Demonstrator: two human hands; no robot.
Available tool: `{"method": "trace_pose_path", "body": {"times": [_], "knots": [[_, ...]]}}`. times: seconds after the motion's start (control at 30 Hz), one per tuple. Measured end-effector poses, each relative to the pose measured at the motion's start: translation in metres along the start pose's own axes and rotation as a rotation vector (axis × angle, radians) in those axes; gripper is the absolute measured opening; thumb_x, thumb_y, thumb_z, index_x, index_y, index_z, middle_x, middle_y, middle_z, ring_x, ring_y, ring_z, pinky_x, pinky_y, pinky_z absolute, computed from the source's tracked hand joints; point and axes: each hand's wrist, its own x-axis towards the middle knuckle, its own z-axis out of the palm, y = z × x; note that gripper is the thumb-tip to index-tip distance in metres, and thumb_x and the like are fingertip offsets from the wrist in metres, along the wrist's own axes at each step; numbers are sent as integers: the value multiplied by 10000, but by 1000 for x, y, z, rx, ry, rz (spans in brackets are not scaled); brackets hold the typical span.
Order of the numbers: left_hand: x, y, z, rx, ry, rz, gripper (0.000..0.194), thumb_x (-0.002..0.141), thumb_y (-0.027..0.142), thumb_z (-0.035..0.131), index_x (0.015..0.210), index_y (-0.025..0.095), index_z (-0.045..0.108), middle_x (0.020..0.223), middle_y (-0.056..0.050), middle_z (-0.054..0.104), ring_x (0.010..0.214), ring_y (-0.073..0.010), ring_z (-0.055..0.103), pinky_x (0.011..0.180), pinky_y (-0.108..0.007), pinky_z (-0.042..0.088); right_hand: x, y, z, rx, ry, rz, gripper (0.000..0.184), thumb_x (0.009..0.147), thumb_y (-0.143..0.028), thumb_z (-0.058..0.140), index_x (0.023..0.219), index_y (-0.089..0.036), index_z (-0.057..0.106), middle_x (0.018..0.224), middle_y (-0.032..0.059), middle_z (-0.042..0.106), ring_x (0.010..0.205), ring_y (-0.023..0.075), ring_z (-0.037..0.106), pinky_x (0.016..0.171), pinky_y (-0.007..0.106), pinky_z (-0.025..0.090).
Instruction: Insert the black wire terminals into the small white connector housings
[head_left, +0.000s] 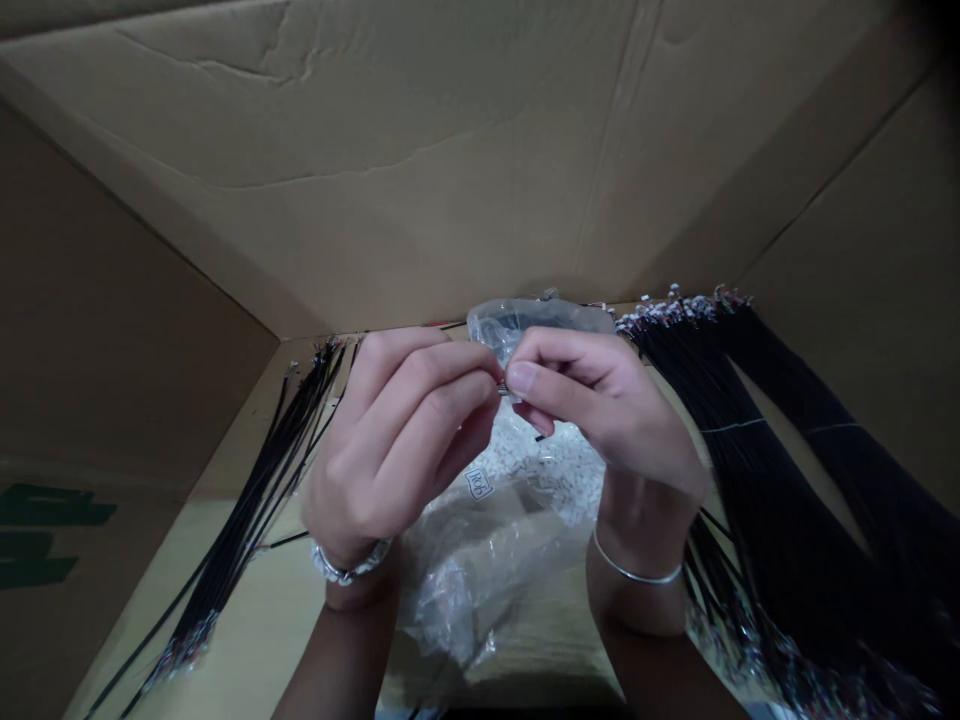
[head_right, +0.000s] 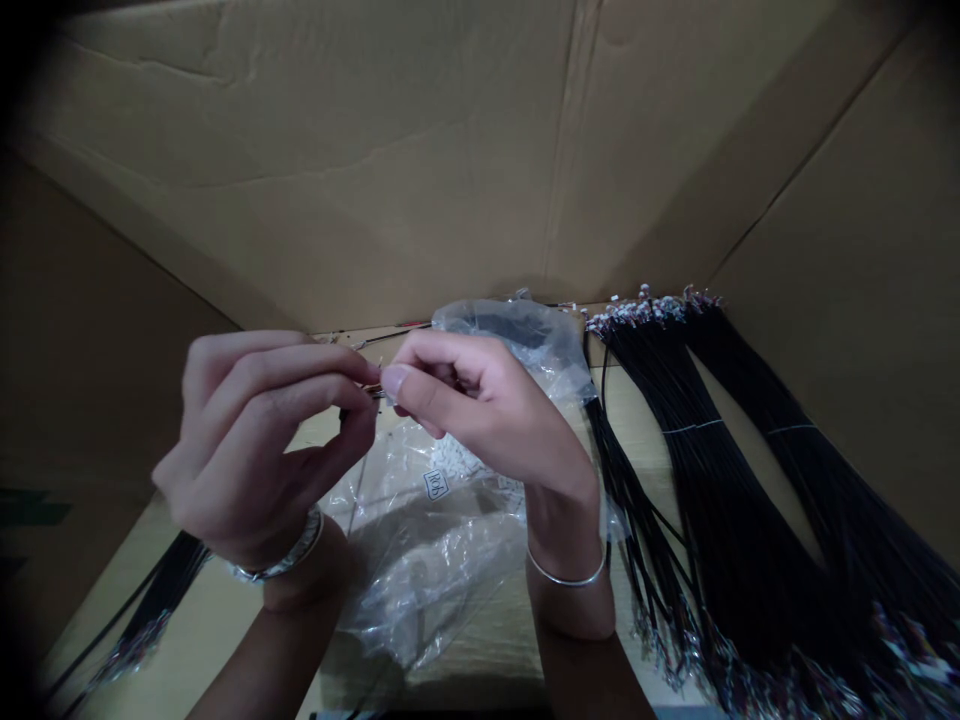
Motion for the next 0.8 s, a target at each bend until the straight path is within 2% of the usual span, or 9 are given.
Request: {"method": "trace_pose_path", "body": {"times": [0.1,0.27,0.37,0.47,0.53,0.67,0.8], "knots": [[4,4,4,93,96,73,185,884,104,750,981,229,654,988,-38,757,959,-233,684,850,-429,581,2,6,0,125,-3,17,304,1003,-274,621,711,-186,615,552,-58,483,532,90,426,545,242,368],[11,1,4,60,74,77,218,858,58,751,929,217,619,922,-17,749,881,-205,679,820,-392,557,4,11,4,173,43,17,337,999,-306,619,683,-190,604,543,-56,493,501,86,408,539,239,392],[12,-4,0,36,53,46,211,870,92,750,917,241,608,855,-2,725,839,-198,683,809,-393,544,3,7,6,118,74,-49,263,997,-289,622,755,-193,652,613,-44,520,561,96,456,568,238,412],[14,-6,-2,13,90,25,181,889,118,732,901,245,604,819,-3,709,812,-193,679,797,-403,543,2,2,5,99,52,-87,57,964,-241,678,985,-205,718,789,-20,616,699,111,550,627,241,451],[14,-7,-3,-6,105,8,165,898,139,722,898,252,601,824,0,706,807,-190,673,773,-402,545,2,4,4,101,16,-129,139,945,-193,702,1080,-220,724,901,-5,669,779,120,595,667,248,481],[14,-6,-5,-67,84,-30,141,906,147,701,898,251,607,864,-1,714,810,-182,662,750,-393,546,6,18,4,7,97,-324,163,882,-149,779,1013,-245,758,913,-4,721,756,122,622,671,260,509],[15,-5,-7,-92,87,-65,171,900,108,705,888,242,599,856,-4,709,815,-173,655,763,-378,536,10,30,4,-97,145,-396,87,881,-232,805,963,-240,777,847,8,742,717,141,655,638,283,514]]}}
